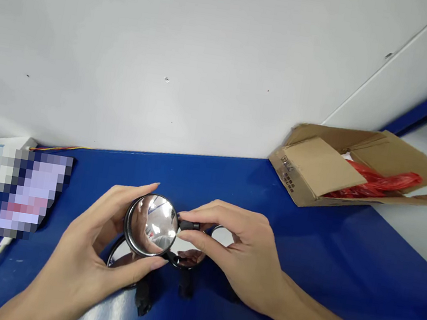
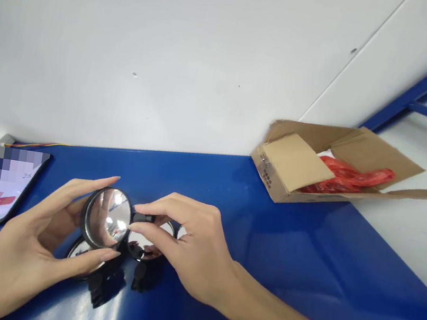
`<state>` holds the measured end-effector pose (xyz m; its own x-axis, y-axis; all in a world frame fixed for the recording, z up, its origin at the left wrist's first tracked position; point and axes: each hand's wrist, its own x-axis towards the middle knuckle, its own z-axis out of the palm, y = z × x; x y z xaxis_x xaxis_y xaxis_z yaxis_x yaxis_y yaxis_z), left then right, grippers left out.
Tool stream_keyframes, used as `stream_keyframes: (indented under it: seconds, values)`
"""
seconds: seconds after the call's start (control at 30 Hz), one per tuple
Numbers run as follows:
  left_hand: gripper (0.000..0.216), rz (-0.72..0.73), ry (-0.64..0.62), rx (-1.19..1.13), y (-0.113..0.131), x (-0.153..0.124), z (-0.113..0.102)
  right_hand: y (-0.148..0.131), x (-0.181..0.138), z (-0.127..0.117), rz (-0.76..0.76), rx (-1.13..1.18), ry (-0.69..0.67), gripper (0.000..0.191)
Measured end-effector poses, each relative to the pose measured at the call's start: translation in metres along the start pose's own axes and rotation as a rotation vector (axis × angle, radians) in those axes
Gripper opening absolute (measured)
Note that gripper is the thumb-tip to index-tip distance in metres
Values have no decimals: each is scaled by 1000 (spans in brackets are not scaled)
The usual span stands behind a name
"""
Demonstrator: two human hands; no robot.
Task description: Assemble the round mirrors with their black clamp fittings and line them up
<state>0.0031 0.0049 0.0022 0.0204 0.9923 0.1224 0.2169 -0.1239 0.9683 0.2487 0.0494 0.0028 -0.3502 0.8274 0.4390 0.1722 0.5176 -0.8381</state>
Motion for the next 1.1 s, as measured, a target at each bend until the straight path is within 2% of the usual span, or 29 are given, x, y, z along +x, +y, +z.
stream_keyframes:
  seconds: [0.13,0.4,0.53,0.7,0.87,1.0,1.1]
  values:
    - [74,75,29,33,-3,2,-2,-1,0,1,-54,-21,27,15]
    - [88,20,86,81,0,-1,-6,1,1,0,-119,-40,33,18]
    - [85,7,91,55,1,0,-4,5,-2,1,-172,-54,51,18]
    - [76,-28,35,15,2,2,-3,4,-3,4,-269,-100,98,19]
    - [75,-89,8,-37,1,4,-6,3,2,-6,-210,-13,-18,21]
    - [72,-119,-33,-247,0,11,-8,7,5,-13,-201,86,-85,29]
    - [76,-230,-103,-459,3,16,-10,8,6,-13,-216,105,-107,32]
